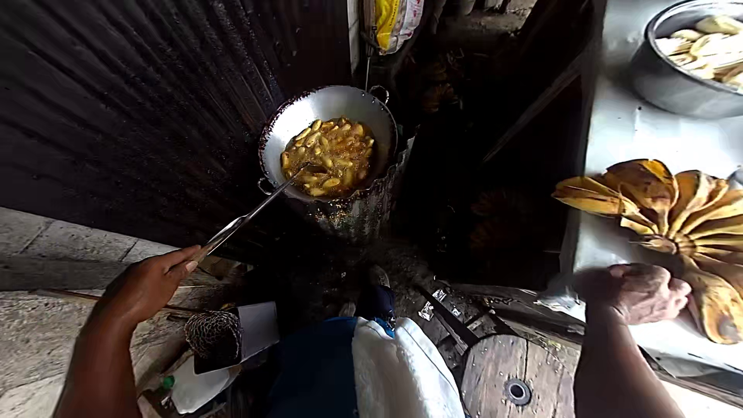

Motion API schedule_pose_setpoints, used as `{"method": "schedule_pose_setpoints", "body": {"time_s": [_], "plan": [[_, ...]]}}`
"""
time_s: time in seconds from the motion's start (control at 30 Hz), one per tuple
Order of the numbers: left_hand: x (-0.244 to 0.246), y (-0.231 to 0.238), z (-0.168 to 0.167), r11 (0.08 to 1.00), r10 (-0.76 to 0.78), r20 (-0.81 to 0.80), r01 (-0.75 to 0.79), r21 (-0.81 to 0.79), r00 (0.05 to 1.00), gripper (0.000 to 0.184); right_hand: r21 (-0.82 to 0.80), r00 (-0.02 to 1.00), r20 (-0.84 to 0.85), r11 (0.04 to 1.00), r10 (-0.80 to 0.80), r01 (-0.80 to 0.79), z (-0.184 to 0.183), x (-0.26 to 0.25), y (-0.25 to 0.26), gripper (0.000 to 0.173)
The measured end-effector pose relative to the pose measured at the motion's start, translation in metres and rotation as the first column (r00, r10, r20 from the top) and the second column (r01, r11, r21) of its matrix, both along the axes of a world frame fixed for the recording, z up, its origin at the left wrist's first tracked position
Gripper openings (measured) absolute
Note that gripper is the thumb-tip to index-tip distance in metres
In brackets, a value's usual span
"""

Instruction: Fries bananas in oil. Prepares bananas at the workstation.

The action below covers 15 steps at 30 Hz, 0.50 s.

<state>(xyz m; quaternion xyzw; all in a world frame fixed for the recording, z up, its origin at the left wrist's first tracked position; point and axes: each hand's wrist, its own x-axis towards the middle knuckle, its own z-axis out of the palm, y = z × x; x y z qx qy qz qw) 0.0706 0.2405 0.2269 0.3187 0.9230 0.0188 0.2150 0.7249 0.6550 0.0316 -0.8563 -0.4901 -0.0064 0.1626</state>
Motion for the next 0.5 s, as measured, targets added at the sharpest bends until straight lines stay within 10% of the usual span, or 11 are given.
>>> {"method": "schedule_pose_setpoints", "body": {"time_s": [0.2,0.5], "plan": [[0.011,-0.009,0.009,0.983,-0.097,-0.073,0.085,-0.16,0.993,0.038,-0.013,1.0,-0.004,1.0,0.004,-0.004,0.004,-0.001,-0.002,0.041],[0.063,0.135,-0.125,0.953,-0.121,-0.082,0.092,-0.289,0.989,0.046,-0.016,0.999,0.005,0.999,-0.036,0.036,0.0,0.001,0.001,0.041]]}}
